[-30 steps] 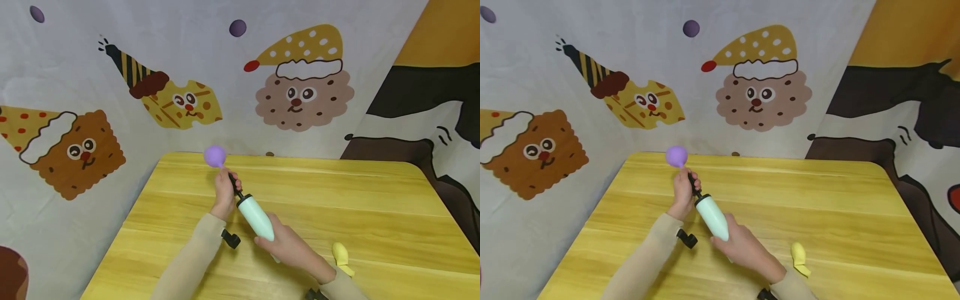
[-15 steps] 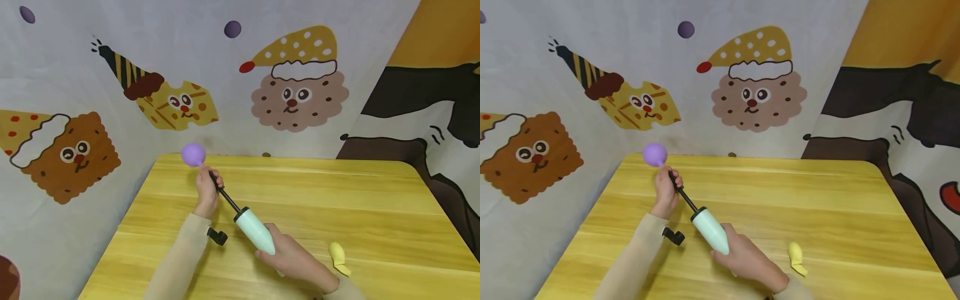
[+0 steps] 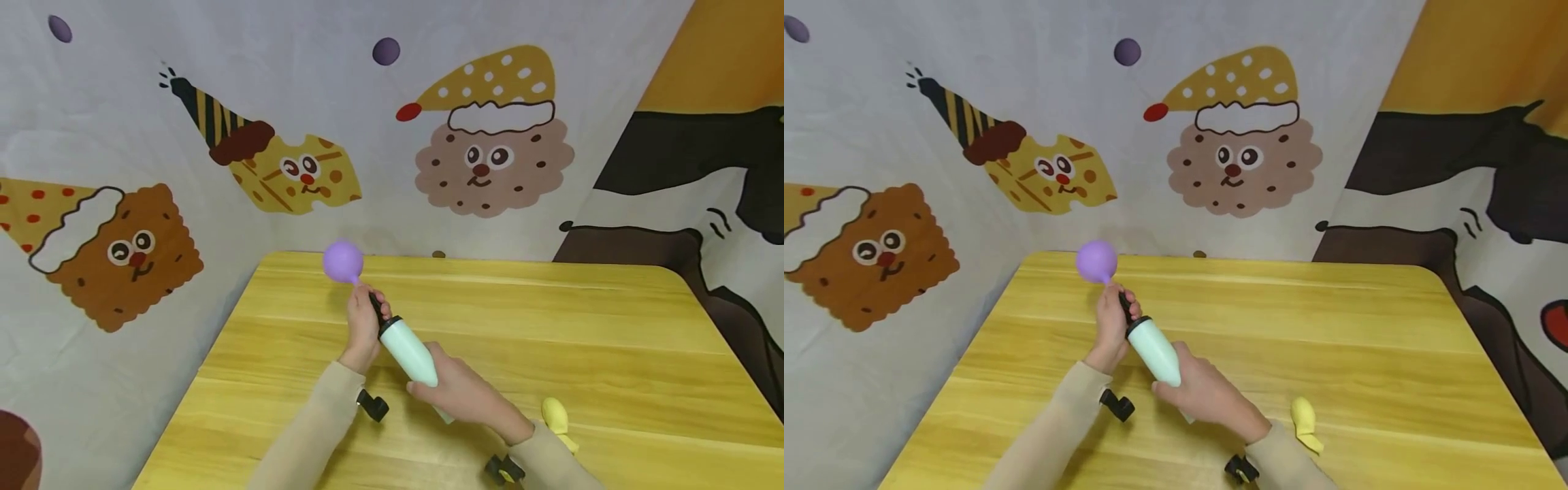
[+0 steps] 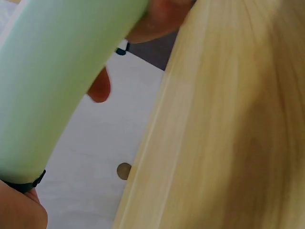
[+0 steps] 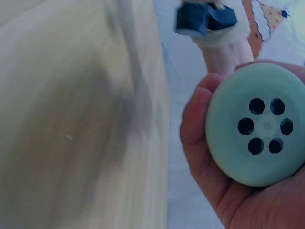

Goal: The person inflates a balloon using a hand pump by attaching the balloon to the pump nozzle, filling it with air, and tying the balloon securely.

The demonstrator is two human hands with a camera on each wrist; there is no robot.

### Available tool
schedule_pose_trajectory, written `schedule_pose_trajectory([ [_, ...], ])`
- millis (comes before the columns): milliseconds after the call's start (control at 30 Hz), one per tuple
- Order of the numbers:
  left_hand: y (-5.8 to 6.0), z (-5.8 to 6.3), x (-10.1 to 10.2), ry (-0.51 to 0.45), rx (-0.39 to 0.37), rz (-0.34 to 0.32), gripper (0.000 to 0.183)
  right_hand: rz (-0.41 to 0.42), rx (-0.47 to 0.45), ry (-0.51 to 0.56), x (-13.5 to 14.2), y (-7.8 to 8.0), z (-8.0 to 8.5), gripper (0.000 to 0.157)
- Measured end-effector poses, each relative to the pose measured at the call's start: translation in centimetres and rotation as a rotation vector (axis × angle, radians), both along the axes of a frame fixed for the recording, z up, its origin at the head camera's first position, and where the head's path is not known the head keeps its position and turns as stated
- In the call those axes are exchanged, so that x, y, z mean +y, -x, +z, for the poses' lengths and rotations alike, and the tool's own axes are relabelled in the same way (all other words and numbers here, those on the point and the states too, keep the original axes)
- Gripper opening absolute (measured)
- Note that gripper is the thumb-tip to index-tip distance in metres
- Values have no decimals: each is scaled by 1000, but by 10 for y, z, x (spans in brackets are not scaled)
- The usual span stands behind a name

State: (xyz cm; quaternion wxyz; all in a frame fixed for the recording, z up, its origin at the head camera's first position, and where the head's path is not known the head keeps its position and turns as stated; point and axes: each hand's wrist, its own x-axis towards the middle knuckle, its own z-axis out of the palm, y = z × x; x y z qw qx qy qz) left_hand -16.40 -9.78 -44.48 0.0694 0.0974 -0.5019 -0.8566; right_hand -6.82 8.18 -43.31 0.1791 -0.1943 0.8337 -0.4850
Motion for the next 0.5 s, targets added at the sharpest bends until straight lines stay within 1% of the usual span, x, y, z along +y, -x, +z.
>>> schedule_pose_trajectory([
  [100, 5, -2, -2, 3, -7, 7, 34, -12, -30, 13, -1, -5, 1, 72],
  [167, 9, -1, -7, 3, -3, 6, 35, -23, -39, 12, 1, -10, 2, 74],
  [233, 15, -1, -14, -11, 1, 28, 35, -26, -49, -3, 6, -16, 2, 74],
  [400, 25, 0, -37, -29, 13, 111, 34, 16, -33, -33, 24, -33, -1, 71],
  [500, 26, -3, -42, -37, 4, 126, 34, 42, -14, -33, 30, -39, -4, 68],
])
